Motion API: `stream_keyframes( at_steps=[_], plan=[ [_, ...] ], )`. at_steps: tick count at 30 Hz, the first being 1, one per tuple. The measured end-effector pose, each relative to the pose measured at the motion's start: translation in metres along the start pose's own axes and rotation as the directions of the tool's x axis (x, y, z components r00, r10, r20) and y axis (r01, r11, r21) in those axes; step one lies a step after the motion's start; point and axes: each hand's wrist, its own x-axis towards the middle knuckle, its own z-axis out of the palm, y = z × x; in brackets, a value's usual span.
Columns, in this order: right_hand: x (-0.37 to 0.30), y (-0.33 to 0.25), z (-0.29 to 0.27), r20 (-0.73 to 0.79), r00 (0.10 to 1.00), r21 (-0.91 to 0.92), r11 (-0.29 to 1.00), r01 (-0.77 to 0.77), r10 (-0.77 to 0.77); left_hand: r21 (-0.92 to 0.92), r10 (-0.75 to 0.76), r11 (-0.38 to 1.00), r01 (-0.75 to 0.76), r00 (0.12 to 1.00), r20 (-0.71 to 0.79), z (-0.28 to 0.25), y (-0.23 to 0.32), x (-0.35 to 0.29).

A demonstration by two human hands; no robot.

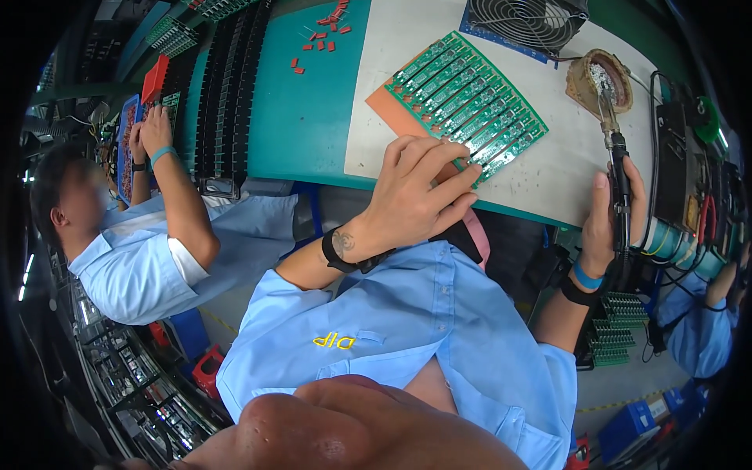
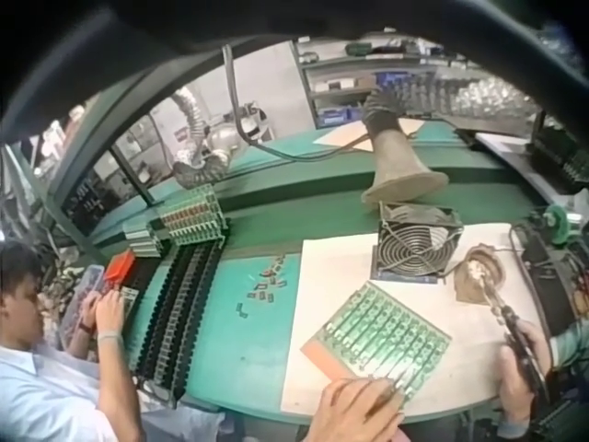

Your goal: Soldering electronic components onto a printed circuit board at a factory assembly station.

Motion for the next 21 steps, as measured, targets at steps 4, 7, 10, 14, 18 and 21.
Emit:
stream_keyframes(
  at_steps=[4, 7, 10, 14, 18, 21],
  plan=[
    [-0.006, -0.002, 0.002, -0.010, 1.000, 0.015, 1.000, 0.001, -0.001, 0.014, -0.015, 1.000, 0.015, 1.000, 0.014, -0.008, -0.001, -0.010],
    [-0.007, -0.006, 0.002, -0.004, 1.000, -0.002, 1.000, 0.020, -0.020, 0.021, -0.030, 0.999, 0.030, 0.999, 0.020, -0.018, -0.003, -0.018],
    [-0.012, -0.011, -0.003, 0.005, 1.000, -0.011, 1.000, 0.016, -0.016, 0.038, -0.053, 0.998, 0.052, 0.998, 0.022, -0.031, -0.005, -0.027],
    [-0.024, -0.018, -0.007, 0.015, 1.000, -0.011, 1.000, -0.005, 0.005, 0.030, -0.057, 0.998, 0.057, 0.998, 0.003, -0.050, -0.007, -0.042],
    [-0.026, -0.025, -0.008, 0.010, 1.000, -0.043, 0.999, 0.022, -0.022, -0.007, -0.091, 0.996, 0.091, 0.996, -0.019, -0.066, -0.013, -0.048],
    [-0.023, -0.028, -0.011, 0.024, 0.999, -0.039, 0.999, 0.033, -0.032, 0.004, -0.110, 0.994, 0.110, 0.994, -0.010, -0.078, -0.020, -0.048]
  ],
)
